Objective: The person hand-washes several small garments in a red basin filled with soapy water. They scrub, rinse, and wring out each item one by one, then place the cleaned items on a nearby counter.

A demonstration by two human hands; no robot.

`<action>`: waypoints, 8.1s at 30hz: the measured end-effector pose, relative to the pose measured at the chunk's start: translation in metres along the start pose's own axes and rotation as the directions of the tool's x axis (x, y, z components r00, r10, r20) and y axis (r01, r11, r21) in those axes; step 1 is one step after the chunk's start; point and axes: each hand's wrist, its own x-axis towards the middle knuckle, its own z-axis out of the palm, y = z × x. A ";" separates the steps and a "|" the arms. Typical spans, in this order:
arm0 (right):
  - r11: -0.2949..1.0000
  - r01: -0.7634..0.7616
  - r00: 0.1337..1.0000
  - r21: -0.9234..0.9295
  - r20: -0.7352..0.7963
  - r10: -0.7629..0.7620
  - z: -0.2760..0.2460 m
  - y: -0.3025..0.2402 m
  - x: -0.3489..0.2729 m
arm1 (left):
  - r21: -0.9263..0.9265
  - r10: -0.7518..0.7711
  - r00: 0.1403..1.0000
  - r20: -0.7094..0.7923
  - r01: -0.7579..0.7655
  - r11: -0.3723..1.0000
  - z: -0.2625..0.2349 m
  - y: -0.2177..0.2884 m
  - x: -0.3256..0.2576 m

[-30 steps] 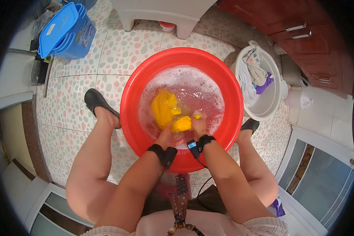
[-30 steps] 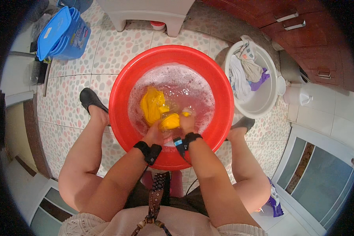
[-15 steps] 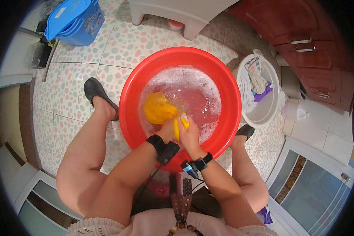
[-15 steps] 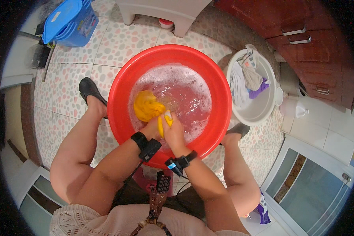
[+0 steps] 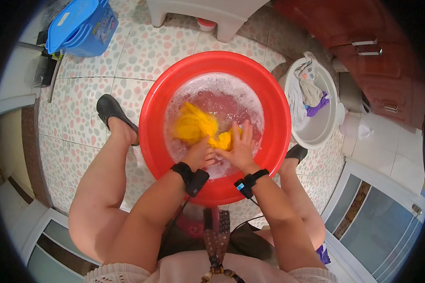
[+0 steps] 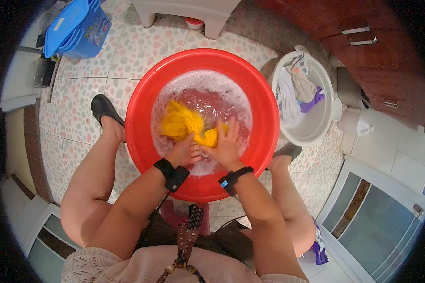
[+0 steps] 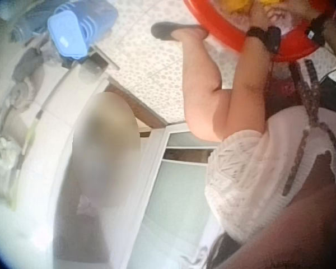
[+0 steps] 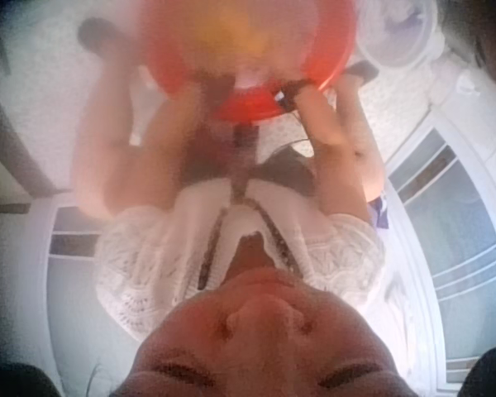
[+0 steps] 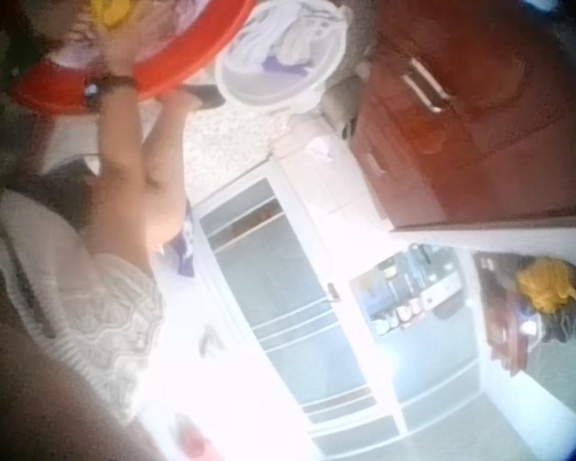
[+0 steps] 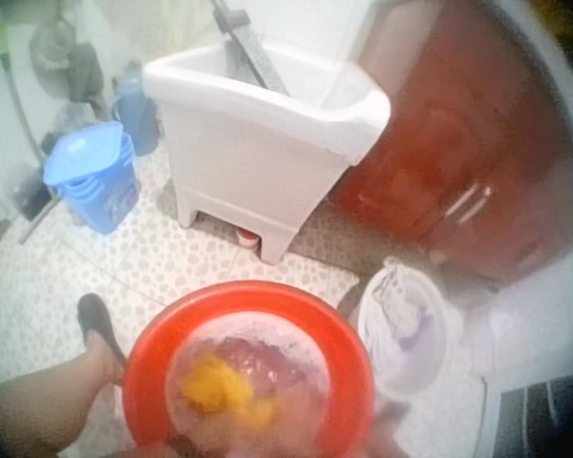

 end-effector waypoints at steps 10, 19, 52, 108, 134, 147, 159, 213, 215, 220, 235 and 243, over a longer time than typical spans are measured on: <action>0.872 0.110 0.950 0.477 0.207 -0.233 0.009 -0.005 0.019 | -0.177 0.161 0.972 0.172 -0.130 0.976 -0.012 0.011 0.004; 0.587 -0.116 0.900 0.801 0.335 -0.279 -0.055 -0.041 -0.016 | -0.039 0.294 0.795 0.531 -0.324 0.945 0.003 0.009 0.008; 0.744 0.208 0.884 0.635 0.204 -0.421 0.000 -0.018 -0.011 | -0.469 0.244 0.912 0.330 -0.066 0.881 -0.015 0.007 -0.002; 0.965 -0.080 0.997 0.248 0.030 0.074 -0.008 -0.030 0.039 | 0.240 0.599 0.769 0.225 -0.639 0.731 -0.021 -0.015 0.086; 0.440 -0.135 0.926 0.888 0.272 -0.264 -0.023 -0.054 -0.005 | -0.265 0.293 0.928 0.230 -0.230 0.936 -0.008 0.017 -0.014; 0.911 -0.181 0.981 0.370 0.137 0.139 -0.027 -0.024 0.030 | -0.010 0.851 0.466 0.242 -0.876 0.482 0.013 -0.017 0.046; 0.975 -0.215 0.887 0.060 0.429 0.169 0.039 0.013 0.055 | -0.147 0.418 0.822 -0.387 -0.503 0.852 -0.061 0.016 0.045; 0.238 -0.399 0.741 0.886 0.464 -0.485 -0.120 -0.001 0.047 | 0.258 -0.001 0.682 0.731 -0.276 0.926 0.054 0.016 -0.037; 0.272 -0.359 0.745 0.893 0.449 -0.492 -0.120 -0.007 0.046 | 0.312 -0.021 0.706 0.708 -0.286 0.906 0.055 0.014 -0.038; 0.394 -0.251 0.798 0.884 0.419 -0.433 -0.111 -0.017 0.045 | 0.342 0.077 0.803 0.590 -0.336 0.878 0.074 0.013 -0.061; 0.776 -0.154 0.962 0.611 0.270 -0.022 -0.036 -0.014 0.051 | 0.593 0.402 0.825 0.396 -0.564 0.575 0.065 -0.009 -0.038; 0.885 0.130 0.988 0.447 -0.128 -0.081 0.054 0.000 0.042 | 0.830 0.742 0.625 0.243 -0.530 0.175 0.047 -0.022 -0.055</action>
